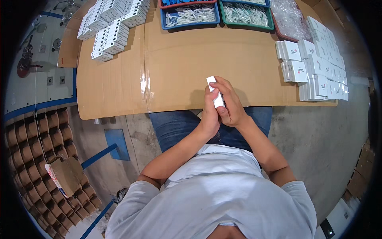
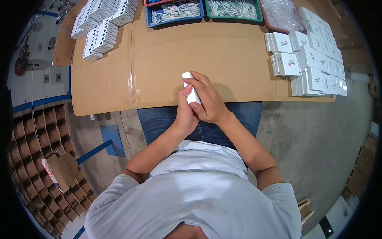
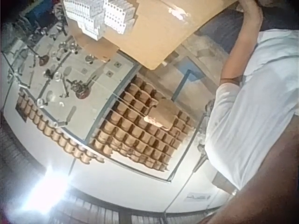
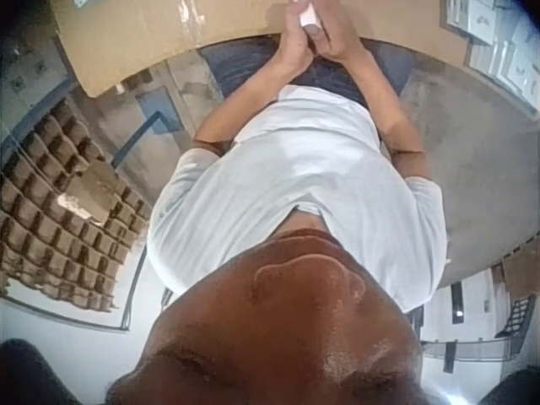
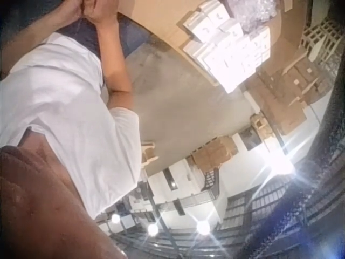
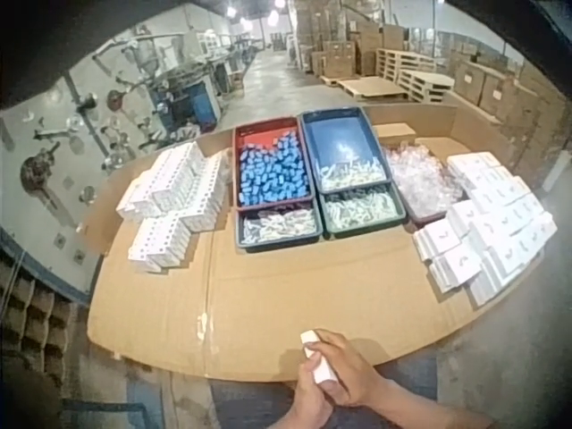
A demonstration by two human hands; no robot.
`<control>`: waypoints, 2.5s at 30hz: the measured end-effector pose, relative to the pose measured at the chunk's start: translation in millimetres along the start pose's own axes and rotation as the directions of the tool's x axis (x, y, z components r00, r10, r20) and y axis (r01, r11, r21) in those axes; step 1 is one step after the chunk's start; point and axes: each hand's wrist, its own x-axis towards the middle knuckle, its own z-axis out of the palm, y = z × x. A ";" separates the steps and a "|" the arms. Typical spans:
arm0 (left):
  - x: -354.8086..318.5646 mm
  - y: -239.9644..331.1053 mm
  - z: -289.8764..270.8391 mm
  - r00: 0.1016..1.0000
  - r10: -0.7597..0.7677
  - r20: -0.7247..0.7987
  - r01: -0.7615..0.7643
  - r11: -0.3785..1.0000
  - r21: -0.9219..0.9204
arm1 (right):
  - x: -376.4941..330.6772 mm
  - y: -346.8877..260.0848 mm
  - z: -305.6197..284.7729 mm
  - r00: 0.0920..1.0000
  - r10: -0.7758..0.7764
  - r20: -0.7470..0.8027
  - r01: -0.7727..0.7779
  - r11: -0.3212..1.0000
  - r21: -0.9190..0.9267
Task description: The recorder is packaging small electronic modules into cardboard boxes, placing a plastic bag and small components inside each box.
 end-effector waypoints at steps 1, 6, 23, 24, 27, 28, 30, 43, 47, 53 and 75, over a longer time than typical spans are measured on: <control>0.0 -1.0 0.2 1.000 -0.001 0.000 0.001 1.000 0.000 | 0.3 -0.8 0.0 1.000 -0.010 -0.004 0.010 1.000 -0.001; 0.1 -4.6 1.7 0.999 0.016 -0.042 -0.017 0.999 -0.040 | 0.7 -3.4 -0.4 1.000 -0.019 0.013 0.020 0.999 -0.050; -3.9 -11.2 1.1 0.998 -0.038 -0.060 0.032 0.994 -0.101 | -6.3 -6.4 0.8 0.999 0.047 0.014 -0.047 0.999 -0.013; -4.1 -11.5 0.9 0.997 -0.037 -0.064 0.031 0.994 -0.104 | -7.0 -6.4 1.1 0.999 0.048 0.014 -0.048 0.999 -0.012; -2.8 -12.8 0.1 0.996 -0.039 -0.075 0.030 0.993 -0.116 | -8.2 -6.0 1.6 0.997 0.072 0.011 -0.072 0.997 -0.005; -3.9 -11.8 1.1 0.996 -0.041 -0.075 0.032 0.993 -0.116 | -8.2 -5.7 1.4 0.997 0.073 0.018 -0.073 0.997 -0.004; -6.4 -8.4 3.4 0.995 -0.074 -0.073 0.064 0.989 -0.135 | -8.0 -4.8 1.2 0.997 0.075 0.025 -0.075 0.997 -0.002; 1.3 -12.5 -2.6 0.998 -0.017 -0.060 0.009 0.992 -0.127 | -4.7 -1.1 -1.1 0.997 0.069 0.022 -0.070 0.996 0.046; 5.7 0.1 -1.7 0.997 0.073 0.000 -0.073 0.997 -0.014 | 3.4 -8.0 -1.8 0.971 0.239 -0.032 -0.203 0.882 0.426; 14.8 9.7 -18.3 0.913 0.377 0.157 -0.408 0.867 0.285 | 11.6 -13.6 -10.6 0.873 0.484 0.053 -0.455 0.771 0.446; -10.5 46.5 8.8 0.976 -0.178 0.125 0.157 0.975 0.157 | 13.8 -28.5 -22.3 0.978 0.205 0.035 -0.207 0.965 0.162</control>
